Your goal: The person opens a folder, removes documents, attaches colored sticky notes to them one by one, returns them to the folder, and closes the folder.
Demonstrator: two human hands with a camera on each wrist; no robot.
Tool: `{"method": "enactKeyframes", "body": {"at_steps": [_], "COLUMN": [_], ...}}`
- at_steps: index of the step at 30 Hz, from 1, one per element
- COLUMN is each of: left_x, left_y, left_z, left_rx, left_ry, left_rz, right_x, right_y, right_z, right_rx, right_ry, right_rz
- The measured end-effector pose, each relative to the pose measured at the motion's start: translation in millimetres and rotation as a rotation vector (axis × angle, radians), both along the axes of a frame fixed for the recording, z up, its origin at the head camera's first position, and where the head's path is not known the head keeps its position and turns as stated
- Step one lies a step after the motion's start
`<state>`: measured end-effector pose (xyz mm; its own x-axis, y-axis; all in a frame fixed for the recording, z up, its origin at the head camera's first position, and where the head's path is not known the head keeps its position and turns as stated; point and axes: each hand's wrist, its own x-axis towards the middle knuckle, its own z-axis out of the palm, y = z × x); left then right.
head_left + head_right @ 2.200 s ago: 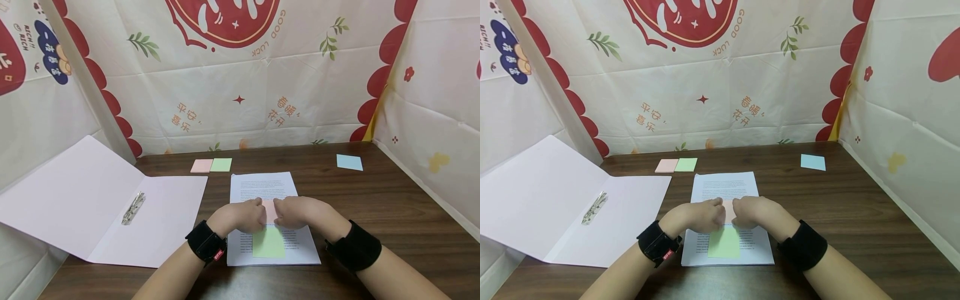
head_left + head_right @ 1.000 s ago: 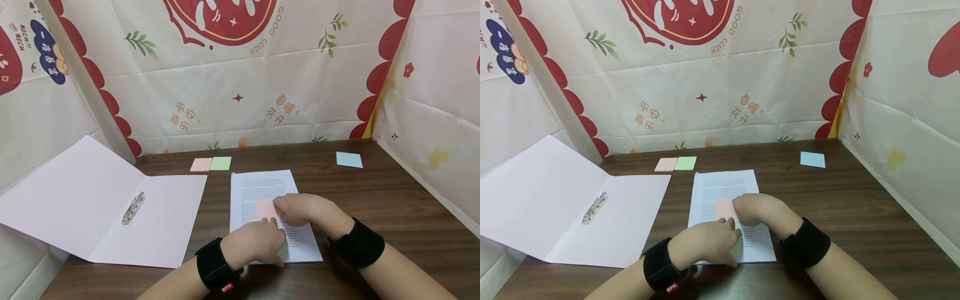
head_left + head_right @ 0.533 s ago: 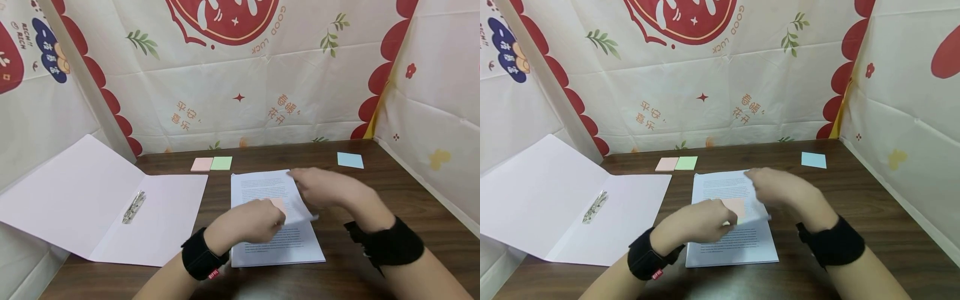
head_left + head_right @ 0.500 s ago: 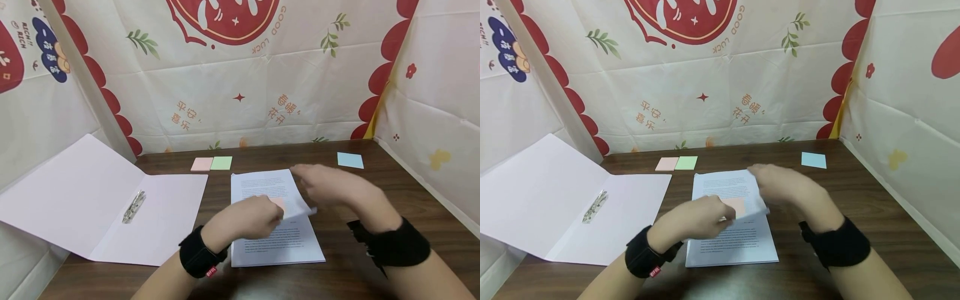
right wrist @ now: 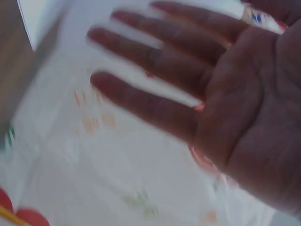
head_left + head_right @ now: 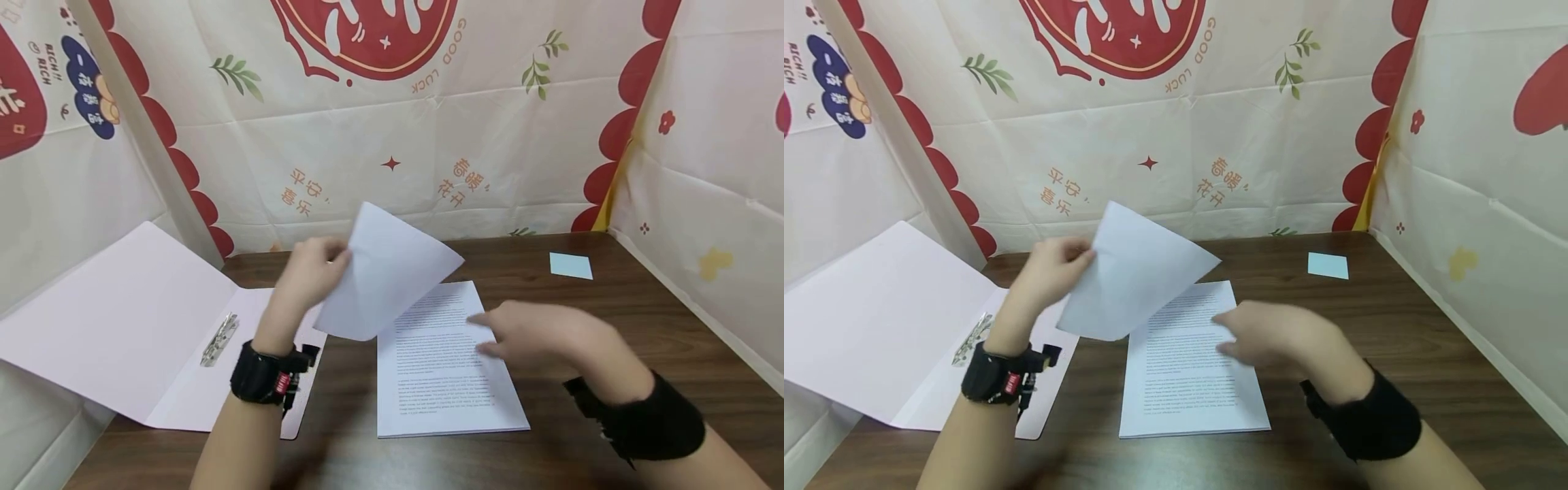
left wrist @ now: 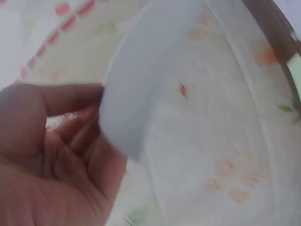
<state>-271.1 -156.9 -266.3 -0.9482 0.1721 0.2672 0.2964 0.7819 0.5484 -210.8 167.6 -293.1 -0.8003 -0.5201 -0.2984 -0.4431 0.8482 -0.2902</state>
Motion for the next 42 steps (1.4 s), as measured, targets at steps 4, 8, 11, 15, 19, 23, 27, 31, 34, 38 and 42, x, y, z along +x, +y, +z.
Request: {"method": "enactKeyframes", "body": {"at_steps": [4, 8, 11, 15, 19, 23, 27, 31, 34, 38, 42], "left_x": [-23.2, -40.2, -50.1, -61.4, -68.5, -71.4, -72.8, -73.1, -72.4, -62.5, -42.2], "left_y": [-40, -72, -87, -99, -106, -110, -114, -120, -122, -109, -77], "left_z": [-6.6, -21.6, -35.8, -52.4, -61.8, -65.6, -72.0, -73.4, -69.6, -55.7, -31.4], "left_rx": [0.097, 0.203, 0.283, 0.407, 0.467, 0.449, 0.384, 0.171, -0.005, -0.165, -0.218], "left_ry": [-0.055, -0.113, -0.154, -0.256, -0.336, -0.382, -0.402, -0.393, -0.386, -0.359, -0.303], "left_rz": [0.188, 0.294, 0.334, 0.354, 0.347, 0.317, 0.3, 0.316, 0.317, 0.26, 0.074], "right_x": [10.7, 21.4, 26.1, 29.4, 30.8, 32.5, 36.3, 39.1, 39.5, 39.6, 39.4], "right_y": [-31, -52, -59, -62, -62, -63, -64, -64, -63, -64, -63], "right_z": [-23.4, -37.8, -42.5, -43.8, -42.7, -41.7, -41.7, -41.7, -41.6, -42.4, -43.2], "right_rx": [0.04, 0.1, 0.117, 0.128, 0.139, 0.141, 0.145, 0.14, 0.134, 0.132, 0.134], "right_ry": [-0.151, -0.214, -0.215, -0.199, -0.196, -0.202, -0.22, -0.227, -0.224, -0.208, -0.191], "right_rz": [0.113, 0.201, 0.221, 0.222, 0.221, 0.223, 0.229, 0.244, 0.256, 0.268, 0.275]}}
